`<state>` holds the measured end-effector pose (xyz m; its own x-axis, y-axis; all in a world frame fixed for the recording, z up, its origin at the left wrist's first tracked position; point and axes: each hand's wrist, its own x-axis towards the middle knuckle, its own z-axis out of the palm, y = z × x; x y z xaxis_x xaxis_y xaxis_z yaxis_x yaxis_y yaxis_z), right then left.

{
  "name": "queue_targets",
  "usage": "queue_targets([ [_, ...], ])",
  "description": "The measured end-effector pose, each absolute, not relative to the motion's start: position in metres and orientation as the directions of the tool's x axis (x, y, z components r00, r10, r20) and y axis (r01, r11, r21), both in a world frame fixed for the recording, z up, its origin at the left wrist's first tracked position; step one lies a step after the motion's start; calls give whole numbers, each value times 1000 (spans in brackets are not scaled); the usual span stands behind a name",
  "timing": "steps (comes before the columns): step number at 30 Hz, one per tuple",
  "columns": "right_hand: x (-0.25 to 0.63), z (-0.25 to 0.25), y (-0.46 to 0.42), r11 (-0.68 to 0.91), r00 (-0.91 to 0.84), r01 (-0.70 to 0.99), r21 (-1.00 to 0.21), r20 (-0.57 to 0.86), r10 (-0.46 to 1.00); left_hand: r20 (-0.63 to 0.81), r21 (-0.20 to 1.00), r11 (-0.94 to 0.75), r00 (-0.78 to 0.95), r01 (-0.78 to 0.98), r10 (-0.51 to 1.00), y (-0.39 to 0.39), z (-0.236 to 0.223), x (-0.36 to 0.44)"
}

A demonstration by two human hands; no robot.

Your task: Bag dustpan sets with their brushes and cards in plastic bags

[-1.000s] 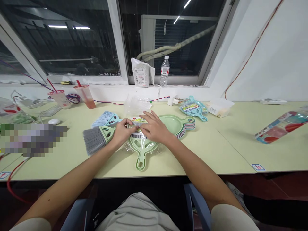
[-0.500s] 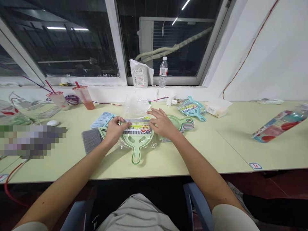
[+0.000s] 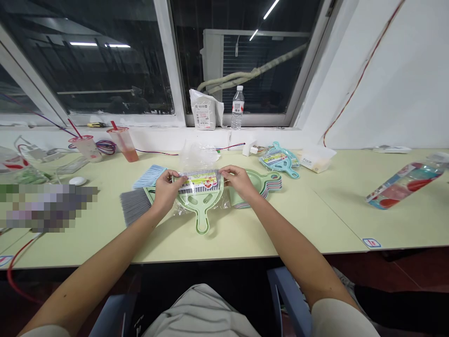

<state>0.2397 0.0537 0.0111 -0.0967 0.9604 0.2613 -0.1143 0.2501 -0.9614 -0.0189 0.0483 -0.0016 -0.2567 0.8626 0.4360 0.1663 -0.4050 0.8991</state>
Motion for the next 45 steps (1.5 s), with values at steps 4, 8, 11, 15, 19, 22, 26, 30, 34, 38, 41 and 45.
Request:
queue_targets([
  [4,241,14,50,212,-167,-255,-943,259,951,408,912,-404,-254,71,877,50,-4,-19],
  [8,239,12,50,173,-191,-331,-928,245,950,360,925,-379,-254,-27,898,51,-4,-19],
  [11,238,10,51,130,-208,-374,-918,219,953,335,930,-362,-263,-59,905,49,-3,-17],
  [15,238,12,49,95,-213,-368,-925,183,960,354,926,-375,-268,-32,896,45,-1,-16],
  [19,237,20,42,33,-275,-319,-947,126,953,386,914,-406,-277,-17,880,45,-1,-15],
  [22,236,21,41,43,-236,-273,-961,110,966,304,925,-342,-221,-162,927,45,1,-15],
  [26,240,17,48,43,-129,-276,-960,81,988,203,919,-199,-25,-341,979,42,10,-14],
  [30,244,17,52,36,-107,-310,-950,72,992,205,926,-185,26,-328,979,39,14,-14],
  [34,245,20,51,51,-75,-280,-959,75,994,255,953,-239,64,-188,965,41,14,-19],
  [38,248,23,53,96,-2,-239,-966,99,995,278,961,-269,225,-71,934,39,17,-26],
  [41,252,25,55,127,70,-203,-971,115,991,372,918,-396,307,17,876,36,19,-29],
  [45,256,25,57,125,82,-193,-973,111,990,627,635,-704,321,317,710,34,16,-29],
])
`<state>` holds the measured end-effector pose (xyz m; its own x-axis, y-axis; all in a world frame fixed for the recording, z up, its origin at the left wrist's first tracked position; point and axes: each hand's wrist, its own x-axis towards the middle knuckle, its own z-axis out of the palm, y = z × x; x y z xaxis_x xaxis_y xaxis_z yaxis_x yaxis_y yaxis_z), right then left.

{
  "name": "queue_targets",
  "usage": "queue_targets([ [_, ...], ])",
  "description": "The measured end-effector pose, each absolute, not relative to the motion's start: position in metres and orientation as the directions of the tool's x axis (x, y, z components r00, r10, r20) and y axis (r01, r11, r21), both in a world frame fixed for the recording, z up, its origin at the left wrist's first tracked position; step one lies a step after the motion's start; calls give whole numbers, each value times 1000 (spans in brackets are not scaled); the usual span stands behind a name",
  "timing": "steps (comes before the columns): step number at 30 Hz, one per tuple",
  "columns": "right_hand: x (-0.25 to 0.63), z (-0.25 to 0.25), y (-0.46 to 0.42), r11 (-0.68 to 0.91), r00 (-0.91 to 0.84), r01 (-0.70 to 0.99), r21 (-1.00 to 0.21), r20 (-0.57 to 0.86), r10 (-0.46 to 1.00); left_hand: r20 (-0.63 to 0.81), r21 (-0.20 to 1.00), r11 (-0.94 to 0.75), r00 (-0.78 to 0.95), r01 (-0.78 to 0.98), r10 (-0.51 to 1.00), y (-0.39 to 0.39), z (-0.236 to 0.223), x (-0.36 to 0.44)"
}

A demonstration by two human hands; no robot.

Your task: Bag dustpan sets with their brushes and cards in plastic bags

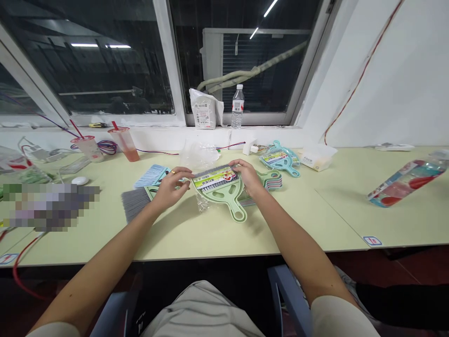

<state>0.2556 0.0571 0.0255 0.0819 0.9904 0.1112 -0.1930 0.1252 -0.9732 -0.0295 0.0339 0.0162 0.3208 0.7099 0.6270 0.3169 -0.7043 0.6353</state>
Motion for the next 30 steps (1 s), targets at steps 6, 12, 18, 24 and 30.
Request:
queue_targets([
  [6,256,25,58,130,110,-158,-979,113,988,765,367,-820,360,439,534,41,9,-31],
  [12,258,25,60,143,129,-140,-980,125,984,748,355,-824,393,443,534,43,7,-32],
  [18,260,23,62,147,140,-139,-979,127,982,719,326,-829,451,453,529,37,10,-33],
  [24,259,24,60,168,116,-113,-979,155,981,704,298,-828,476,475,527,40,10,-34],
  [30,258,25,58,164,109,-110,-980,152,982,668,172,-869,594,464,449,49,6,-38],
])
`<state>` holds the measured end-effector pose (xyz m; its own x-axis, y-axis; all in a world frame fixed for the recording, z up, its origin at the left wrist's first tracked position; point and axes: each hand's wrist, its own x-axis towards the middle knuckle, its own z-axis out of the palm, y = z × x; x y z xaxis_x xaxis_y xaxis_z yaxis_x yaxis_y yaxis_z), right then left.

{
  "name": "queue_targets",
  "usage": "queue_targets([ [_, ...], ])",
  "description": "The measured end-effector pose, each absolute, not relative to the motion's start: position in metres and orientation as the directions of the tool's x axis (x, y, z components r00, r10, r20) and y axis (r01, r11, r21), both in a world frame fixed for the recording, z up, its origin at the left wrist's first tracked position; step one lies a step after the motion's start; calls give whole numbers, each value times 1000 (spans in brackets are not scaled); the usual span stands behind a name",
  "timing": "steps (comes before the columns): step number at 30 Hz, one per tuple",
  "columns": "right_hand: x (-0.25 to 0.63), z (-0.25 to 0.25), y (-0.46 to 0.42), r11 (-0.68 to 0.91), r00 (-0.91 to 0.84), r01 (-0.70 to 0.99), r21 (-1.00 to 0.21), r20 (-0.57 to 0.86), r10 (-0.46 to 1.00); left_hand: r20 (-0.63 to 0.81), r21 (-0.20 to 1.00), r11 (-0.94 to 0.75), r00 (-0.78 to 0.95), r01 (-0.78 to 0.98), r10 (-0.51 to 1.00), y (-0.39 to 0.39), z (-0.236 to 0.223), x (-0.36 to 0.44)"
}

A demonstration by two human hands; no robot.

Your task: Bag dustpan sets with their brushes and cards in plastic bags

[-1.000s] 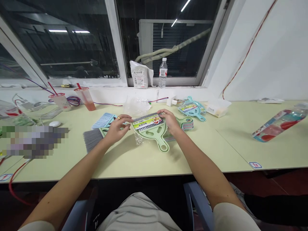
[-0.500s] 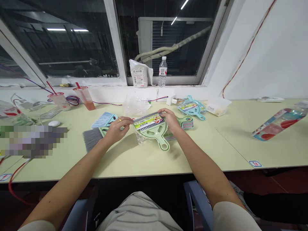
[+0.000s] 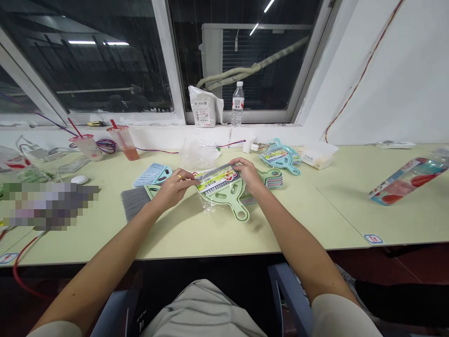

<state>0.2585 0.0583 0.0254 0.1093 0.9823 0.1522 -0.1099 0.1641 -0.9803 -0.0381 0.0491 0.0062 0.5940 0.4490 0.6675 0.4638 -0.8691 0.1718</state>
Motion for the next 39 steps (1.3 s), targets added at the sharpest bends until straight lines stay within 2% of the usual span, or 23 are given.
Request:
queue_targets([
  [6,262,22,62,124,89,-131,-984,113,990,661,157,-903,637,400,397,51,8,-38],
  [20,260,17,65,52,13,-141,-989,50,999,664,181,-879,605,441,440,55,5,-38],
  [23,262,18,65,62,57,-82,-995,58,997,633,242,-871,611,427,475,48,9,-37],
  [26,263,18,66,47,85,-33,-998,44,995,588,409,-811,559,418,585,35,19,-36],
  [30,260,18,62,-14,12,-27,-1000,-14,1000,535,736,-617,320,278,782,28,27,-31],
  [31,258,19,59,-25,-18,-30,-999,-25,1000,484,815,-539,261,213,835,30,27,-30],
  [33,251,22,53,-39,-79,-22,-999,-37,996,283,948,-310,244,79,928,33,24,-26],
  [36,242,27,47,-42,-147,28,-999,-46,988,-74,994,98,399,-42,914,34,17,-20],
  [37,239,28,46,-42,-162,47,-998,-49,986,-139,980,189,441,-70,887,34,15,-18],
  [39,236,28,48,-45,-174,78,-996,-58,983,-184,954,273,474,-126,861,33,13,-15],
])
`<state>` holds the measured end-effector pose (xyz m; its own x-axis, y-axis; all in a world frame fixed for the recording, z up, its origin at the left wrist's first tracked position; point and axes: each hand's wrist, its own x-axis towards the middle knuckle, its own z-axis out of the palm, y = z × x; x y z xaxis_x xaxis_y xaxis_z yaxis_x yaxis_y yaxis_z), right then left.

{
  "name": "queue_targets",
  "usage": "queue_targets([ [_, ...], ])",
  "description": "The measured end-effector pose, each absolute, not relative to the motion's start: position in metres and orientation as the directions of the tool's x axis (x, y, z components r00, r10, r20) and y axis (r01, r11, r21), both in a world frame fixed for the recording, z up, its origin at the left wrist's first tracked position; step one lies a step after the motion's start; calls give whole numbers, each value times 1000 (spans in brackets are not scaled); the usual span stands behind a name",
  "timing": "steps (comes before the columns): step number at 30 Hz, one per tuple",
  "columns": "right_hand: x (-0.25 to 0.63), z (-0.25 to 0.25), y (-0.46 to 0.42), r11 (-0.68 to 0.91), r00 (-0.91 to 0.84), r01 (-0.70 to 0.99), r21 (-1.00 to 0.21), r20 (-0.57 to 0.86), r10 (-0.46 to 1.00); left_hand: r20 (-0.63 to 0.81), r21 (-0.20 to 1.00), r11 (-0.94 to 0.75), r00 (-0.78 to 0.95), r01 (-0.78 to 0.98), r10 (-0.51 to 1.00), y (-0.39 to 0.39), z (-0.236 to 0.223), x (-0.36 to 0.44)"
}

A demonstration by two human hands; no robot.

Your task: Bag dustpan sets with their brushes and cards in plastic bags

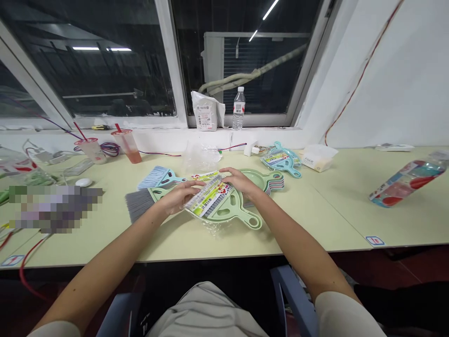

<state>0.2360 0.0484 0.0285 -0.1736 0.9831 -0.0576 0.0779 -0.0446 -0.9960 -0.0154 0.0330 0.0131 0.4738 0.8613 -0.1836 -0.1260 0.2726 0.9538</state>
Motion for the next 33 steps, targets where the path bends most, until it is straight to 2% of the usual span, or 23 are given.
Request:
queue_targets([
  [6,232,24,66,-63,-181,118,-991,-83,980,-168,936,286,455,-205,875,32,15,-15],
  [10,230,25,73,-26,-211,241,-970,-78,974,-159,941,282,490,-188,857,31,16,-15],
  [15,252,57,64,54,-87,475,-879,14,996,-115,944,193,281,-268,953,36,12,-13],
  [18,271,83,44,200,-167,678,-707,117,979,-29,935,70,120,-347,992,42,9,-13],
  [21,276,94,25,320,-284,861,-396,149,947,5,920,7,30,-392,1000,46,6,-12],
  [26,257,77,31,383,-378,924,6,182,908,12,909,-11,0,-418,1000,48,4,-12],
  [29,247,66,45,366,-387,922,128,238,891,7,908,-6,1,-419,1000,48,3,-12],
  [33,241,62,51,357,-384,922,153,229,894,15,913,-12,3,-407,1000,50,1,-12],
])
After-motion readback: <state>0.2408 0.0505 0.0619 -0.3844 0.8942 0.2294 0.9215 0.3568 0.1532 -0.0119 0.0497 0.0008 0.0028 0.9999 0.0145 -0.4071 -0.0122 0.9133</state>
